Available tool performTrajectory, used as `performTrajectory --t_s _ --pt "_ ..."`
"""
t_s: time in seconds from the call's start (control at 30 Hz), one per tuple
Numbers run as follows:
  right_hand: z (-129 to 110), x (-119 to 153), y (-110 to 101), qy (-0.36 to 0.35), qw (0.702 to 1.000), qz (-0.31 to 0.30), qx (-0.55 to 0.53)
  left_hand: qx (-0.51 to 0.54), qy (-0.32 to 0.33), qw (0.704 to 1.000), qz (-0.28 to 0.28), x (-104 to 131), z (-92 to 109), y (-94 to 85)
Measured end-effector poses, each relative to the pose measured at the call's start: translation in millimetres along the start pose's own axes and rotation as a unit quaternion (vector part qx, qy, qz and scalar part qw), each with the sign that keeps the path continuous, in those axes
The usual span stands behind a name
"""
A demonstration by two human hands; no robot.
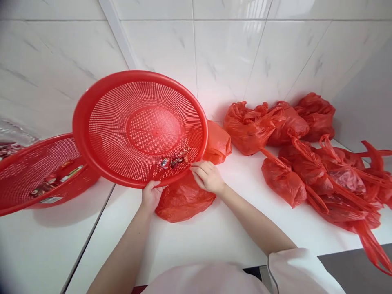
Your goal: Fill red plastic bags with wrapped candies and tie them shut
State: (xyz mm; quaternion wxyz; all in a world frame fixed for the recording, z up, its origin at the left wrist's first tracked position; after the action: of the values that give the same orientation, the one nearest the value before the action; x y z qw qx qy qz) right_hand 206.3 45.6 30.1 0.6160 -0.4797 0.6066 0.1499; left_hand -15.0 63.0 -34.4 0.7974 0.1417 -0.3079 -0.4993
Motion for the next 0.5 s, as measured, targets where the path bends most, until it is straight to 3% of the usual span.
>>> performTrajectory --t_s 0.13,0.27,0.4,0.5 --pt "-19.2 -9.4 36.0 0.034 0.999 -0.040 0.002 -0.007 -0.020 1.000 0.003 0.6 -13.1 0.0" --pt "-25.0 0.9 65.0 0.068 0.991 -0.107 0.030 -0.006 -0.005 1.000 0.022 1.4 -13.0 -0.4" --pt "-20.5 15.9 71.5 0.056 0.986 -0.154 -0.014 -0.020 -0.024 0.999 0.022 2.2 -12.7 -0.1" --pt "-13.4 20.7 67.1 0.071 0.983 -0.153 -0.072 -0.026 -0.040 0.999 0.019 1.7 -14.5 -0.5"
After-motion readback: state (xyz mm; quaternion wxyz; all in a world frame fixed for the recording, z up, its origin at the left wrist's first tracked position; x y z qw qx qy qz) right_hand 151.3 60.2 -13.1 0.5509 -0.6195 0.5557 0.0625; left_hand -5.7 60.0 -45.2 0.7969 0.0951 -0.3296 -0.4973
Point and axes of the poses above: each hand's wrist, its own x-axis away from the middle knuckle, its own y-axis out of the palm, z = x × y, the point moved 5 cm from there along -x, towards the middle knuckle, and after that the axes turned 14 degrees about z, right-handed, at the moved point
